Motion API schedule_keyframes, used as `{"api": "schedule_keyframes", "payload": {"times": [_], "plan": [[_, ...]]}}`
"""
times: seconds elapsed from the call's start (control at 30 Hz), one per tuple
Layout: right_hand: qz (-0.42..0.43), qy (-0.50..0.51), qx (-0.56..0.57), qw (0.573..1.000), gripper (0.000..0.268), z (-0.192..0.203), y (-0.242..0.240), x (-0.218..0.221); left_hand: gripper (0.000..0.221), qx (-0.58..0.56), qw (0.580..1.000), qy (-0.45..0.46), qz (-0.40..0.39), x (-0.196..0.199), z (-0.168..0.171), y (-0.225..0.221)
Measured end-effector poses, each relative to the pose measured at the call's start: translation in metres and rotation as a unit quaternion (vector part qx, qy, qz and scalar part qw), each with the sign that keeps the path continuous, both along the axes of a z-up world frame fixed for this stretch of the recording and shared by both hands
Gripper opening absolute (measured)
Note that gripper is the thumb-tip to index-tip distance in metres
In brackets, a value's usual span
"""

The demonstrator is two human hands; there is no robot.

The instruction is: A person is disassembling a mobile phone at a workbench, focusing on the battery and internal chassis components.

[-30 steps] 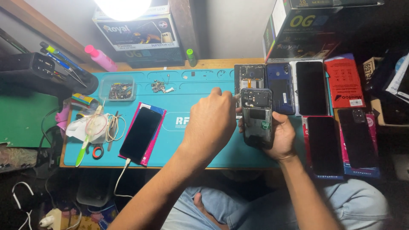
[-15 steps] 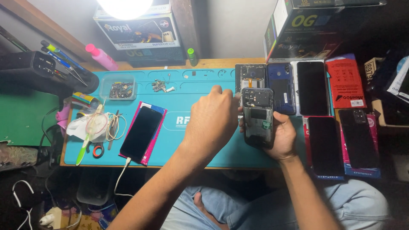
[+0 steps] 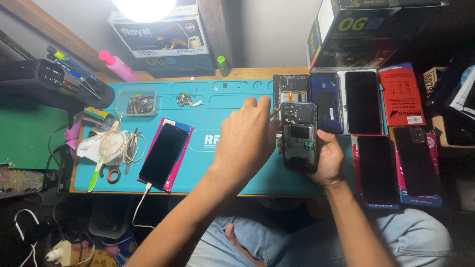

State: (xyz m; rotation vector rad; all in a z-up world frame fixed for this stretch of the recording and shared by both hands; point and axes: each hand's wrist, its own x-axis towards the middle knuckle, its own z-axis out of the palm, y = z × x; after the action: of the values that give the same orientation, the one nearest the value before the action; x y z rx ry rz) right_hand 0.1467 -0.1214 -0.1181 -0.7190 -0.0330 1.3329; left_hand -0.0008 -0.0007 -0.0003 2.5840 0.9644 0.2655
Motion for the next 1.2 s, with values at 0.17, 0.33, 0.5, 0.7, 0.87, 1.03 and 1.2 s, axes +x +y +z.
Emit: {"api": "schedule_keyframes", "payload": {"times": [0.17,0.33,0.5,0.7,0.87,1.03,1.2], "plan": [[0.001,-0.014,0.011,1.0,0.069,-0.005,-0.002,0.001,0.012,0.0,1.0,-0.004,0.003,0.001,-0.002,0.002],[-0.007,-0.024,0.019,1.0,0.066,0.021,0.002,-0.009,0.007,-0.017,0.999,-0.027,0.004,-0.006,-0.012,-0.001],[-0.007,-0.033,0.017,0.999,0.066,0.01,0.0,-0.004,0.023,-0.116,0.993,-0.035,0.004,-0.031,-0.005,-0.009],[0.01,-0.067,0.031,0.997,0.066,0.013,0.001,-0.009,0.044,-0.159,0.975,-0.152,0.031,-0.038,-0.027,-0.01],[-0.019,-0.05,0.015,0.998,0.065,-0.032,-0.006,0.008,0.017,-0.024,0.967,-0.243,0.072,-0.001,-0.051,-0.003],[-0.044,-0.045,-0.008,0.998,0.063,-0.019,-0.004,-0.001,0.014,0.067,0.962,-0.26,0.052,0.019,-0.07,0.005],[-0.045,-0.048,-0.018,0.998,0.062,-0.006,-0.002,-0.005,0.011,0.144,0.961,-0.229,0.056,0.03,-0.093,0.011]]}}
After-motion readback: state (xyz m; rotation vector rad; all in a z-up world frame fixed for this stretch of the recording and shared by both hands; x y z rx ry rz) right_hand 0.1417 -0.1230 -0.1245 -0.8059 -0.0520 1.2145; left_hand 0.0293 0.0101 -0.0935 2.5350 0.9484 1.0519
